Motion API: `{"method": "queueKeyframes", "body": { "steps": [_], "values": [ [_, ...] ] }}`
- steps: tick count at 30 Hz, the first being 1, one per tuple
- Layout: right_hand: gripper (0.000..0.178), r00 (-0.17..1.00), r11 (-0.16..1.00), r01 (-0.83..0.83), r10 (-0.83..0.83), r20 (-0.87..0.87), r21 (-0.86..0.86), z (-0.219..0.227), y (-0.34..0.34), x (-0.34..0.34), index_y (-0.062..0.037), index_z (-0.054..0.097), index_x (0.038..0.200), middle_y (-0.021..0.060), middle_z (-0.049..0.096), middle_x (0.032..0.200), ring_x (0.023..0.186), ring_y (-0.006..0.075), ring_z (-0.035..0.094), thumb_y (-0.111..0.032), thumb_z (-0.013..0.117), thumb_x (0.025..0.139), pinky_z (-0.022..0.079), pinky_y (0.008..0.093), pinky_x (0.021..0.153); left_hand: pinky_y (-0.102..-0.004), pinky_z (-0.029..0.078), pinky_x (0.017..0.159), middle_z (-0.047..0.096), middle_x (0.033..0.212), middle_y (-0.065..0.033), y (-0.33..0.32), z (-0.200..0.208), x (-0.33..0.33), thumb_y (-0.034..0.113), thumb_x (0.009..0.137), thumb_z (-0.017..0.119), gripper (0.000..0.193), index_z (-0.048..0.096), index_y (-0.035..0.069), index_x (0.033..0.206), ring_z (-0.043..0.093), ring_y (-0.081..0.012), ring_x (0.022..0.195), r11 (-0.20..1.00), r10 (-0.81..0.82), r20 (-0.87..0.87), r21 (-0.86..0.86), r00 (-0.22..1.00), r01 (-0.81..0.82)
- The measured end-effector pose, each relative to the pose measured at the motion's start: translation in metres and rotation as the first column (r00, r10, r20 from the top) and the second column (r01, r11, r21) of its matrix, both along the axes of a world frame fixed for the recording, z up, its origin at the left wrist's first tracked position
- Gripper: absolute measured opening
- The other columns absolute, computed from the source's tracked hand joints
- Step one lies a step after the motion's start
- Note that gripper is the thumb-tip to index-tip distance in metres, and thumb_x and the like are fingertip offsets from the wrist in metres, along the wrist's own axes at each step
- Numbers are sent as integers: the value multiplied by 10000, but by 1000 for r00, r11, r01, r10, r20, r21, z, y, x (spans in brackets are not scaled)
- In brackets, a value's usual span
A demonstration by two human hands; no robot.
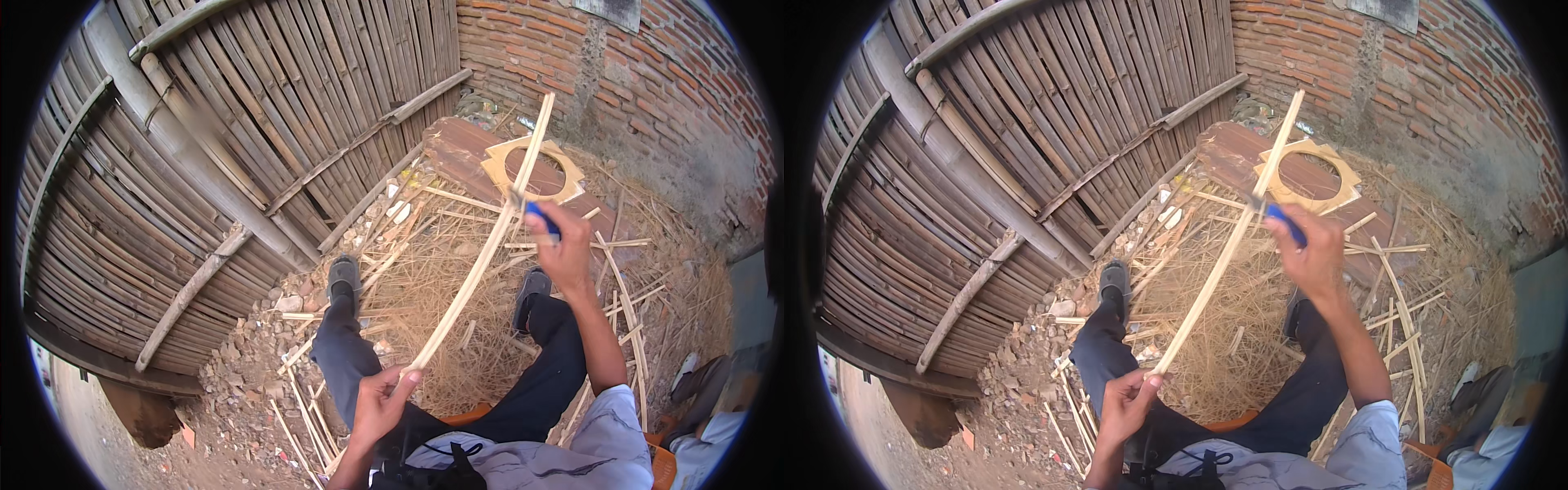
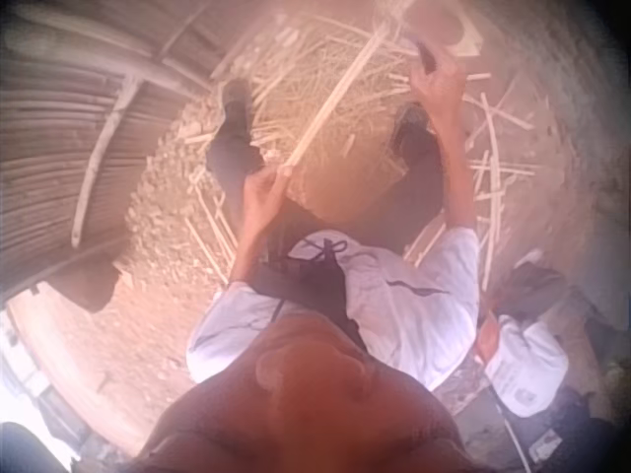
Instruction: The person sits on the ground and uses a blue utility knife to shave a long, thin bamboo strip. They hold the strip with the left hand and repeatedly scrape the surface with the knife in the right hand to smooth it. The person rotates the strip to work on different sides while seated.
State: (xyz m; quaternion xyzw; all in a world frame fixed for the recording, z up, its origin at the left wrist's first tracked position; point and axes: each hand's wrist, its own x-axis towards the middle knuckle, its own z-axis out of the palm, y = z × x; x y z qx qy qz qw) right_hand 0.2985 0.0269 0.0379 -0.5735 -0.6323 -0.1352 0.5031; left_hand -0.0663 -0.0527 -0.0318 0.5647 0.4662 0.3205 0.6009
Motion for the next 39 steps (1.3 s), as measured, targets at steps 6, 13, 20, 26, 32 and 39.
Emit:
{"method": "queueKeyframes", "body": {
  "steps": [6, 13, 20, 26, 32, 39],
  "values": [
    [424, 957, 894, 283, -287, 42, -347, 23, 45, 109, -20, 788, 1129, 141, 711, 732, 653, 308, 674, -423, 669, 1072, 499, 418, 658, -234, 389, 597, 646, 762, 51, -9, -48, -35, 196, 1076, 744, 263, 779, -21, 1220, 489, -21, 695, 999, 50, -66, 11, 997, -50],
    [353, 953, 640, 187, 67, 296, -746, 3, 26, 37, -73, 763, 1109, 187, 759, 856, 882, 419, 750, -409, 709, 1014, 560, 527, 796, -258, 451, 614, 722, 788, -51, 18, -35, -17, 142, 1001, 809, 354, 721, -55, 1282, 562, -49, 702, 939, 237, -129, 283, 963, -193],
    [307, 864, 372, 140, 406, 297, -917, -39, 4, 24, -108, 764, 1114, 161, 777, 899, 925, 401, 756, -381, 759, 974, 560, 548, 821, -244, 563, 770, 774, 1056, -94, 39, -11, 6, 12, 1033, 731, 359, 590, -61, 1355, 706, -84, 888, 953, 217, -80, 232, 973, -193],
    [329, 967, 614, -152, 253, 11, -775, -21, -8, 2, -86, 760, 1174, 177, 782, 976, 877, 387, 766, -377, 735, 1023, 593, 497, 809, -228, 547, 716, 763, 1058, -79, 45, 0, 19, 6, 1024, 737, 360, 583, -29, 1347, 691, -72, 879, 945, 194, -12, 269, 981, -184],
    [301, 881, 816, -456, 469, -54, -356, -35, -32, -49, -55, 737, 1118, 102, 750, 882, 700, 297, 742, -322, 794, 993, 581, 391, 610, -226, 544, 742, 757, 1069, -78, 48, 24, 45, -24, 987, 775, 431, 562, -18, 1362, 669, -67, 873, 973, 119, 61, 191, 991, -129],
    [312, 845, 833, -501, 530, 76, -236, -42, -48, -73, -82, 744, 1117, 51, 690, 791, 602, 232, 694, -319, 839, 936, 546, 364, 522, -233, 557, 774, 770, 1091, -110, 43, 36, 67, -24, 917, 862, 506, 554, -13, 1319, 717, -93, 963, 990, 71, 362, 86, 929, -110]
  ]
}}
